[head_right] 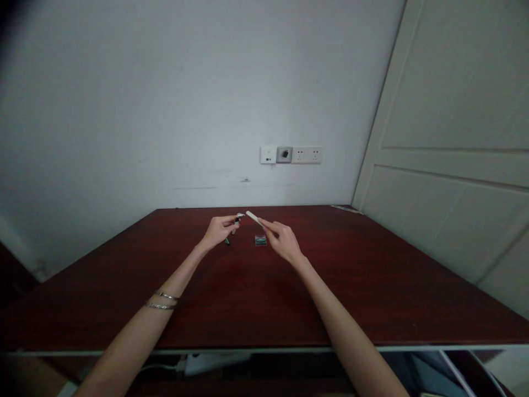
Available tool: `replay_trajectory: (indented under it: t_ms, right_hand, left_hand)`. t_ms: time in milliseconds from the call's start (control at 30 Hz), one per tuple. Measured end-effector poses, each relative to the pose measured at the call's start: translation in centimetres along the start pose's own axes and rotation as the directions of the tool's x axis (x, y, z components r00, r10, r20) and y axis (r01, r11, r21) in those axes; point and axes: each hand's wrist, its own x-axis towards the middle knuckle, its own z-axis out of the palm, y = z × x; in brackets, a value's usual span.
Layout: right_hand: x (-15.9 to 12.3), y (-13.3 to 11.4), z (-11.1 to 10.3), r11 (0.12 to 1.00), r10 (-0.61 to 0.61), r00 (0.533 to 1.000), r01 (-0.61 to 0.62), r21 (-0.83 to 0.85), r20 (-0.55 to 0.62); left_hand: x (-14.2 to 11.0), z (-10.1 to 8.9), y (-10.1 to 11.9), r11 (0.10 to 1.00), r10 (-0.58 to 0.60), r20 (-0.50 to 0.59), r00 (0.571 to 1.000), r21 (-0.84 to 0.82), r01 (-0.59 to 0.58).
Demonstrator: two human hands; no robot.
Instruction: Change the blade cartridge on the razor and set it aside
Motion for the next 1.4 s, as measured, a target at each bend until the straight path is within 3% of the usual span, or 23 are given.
replay_trajectory:
  t_ms: [100,200,300,500,733,867,967,1067,1200,1400]
  right_hand:
    - [0.7,0.4,-1.1,1.000,-0.017,1.000,0.017,0.001,-0.003]
    - [1.8,-0.3,-1.5,0.996,-0.090,0.995,0.091,-0.021,0.048]
    - [2.8,-0.8,-1.4,0.982,-0.148,0.982,0.161,-0.100,0.121]
    - [2.9,1.1,-1.9,0.970,-0.150,0.981,0.171,-0.176,0.126]
    - [3.5,0.6,-1.3,0.959,-0.190,0.972,0.213,-0.185,0.135]
    - [3.6,1.5,-1.8,0.967,-0.165,0.979,0.184,-0.178,0.118]
    - [3.3,1.7,-1.8,0.995,-0.096,0.995,0.096,-0.020,0.028]
    - [2.9,0.4,-0.5,0.959,0.128,0.990,-0.109,0.262,-0.053]
    - [2.0,-1.8,1.8,0.805,0.325,0.944,-0.309,0.506,0.059]
    - [0.4,-2.6,3.6,0.619,0.450,0.885,-0.403,0.674,0.116]
  left_hand:
    - [0.0,-0.1,0.7,0.989,-0.126,0.068,0.990,-0.063,0.131]
    - [-0.2,0.2,1.4,0.941,-0.264,0.187,0.946,-0.166,0.295]
    - [-0.5,0.4,2.0,0.901,-0.299,0.281,0.912,-0.233,0.367]
    - [-0.7,0.2,2.9,0.886,-0.316,0.295,0.902,-0.249,0.392]
    - [-0.8,0.5,2.9,0.887,-0.331,0.321,0.887,-0.216,0.409]
    - [-0.8,0.1,3.2,0.898,-0.313,0.305,0.899,-0.214,0.385]
    - [-0.7,-0.1,3.2,0.905,-0.318,0.273,0.908,-0.199,0.377]
    - [-0.6,0.2,2.7,0.918,-0.320,0.253,0.913,-0.155,0.365]
    - [-0.5,0.7,2.0,0.943,-0.273,0.243,0.931,-0.127,0.309]
    - [-0.3,1.1,1.4,0.964,-0.189,0.227,0.955,-0.143,0.225]
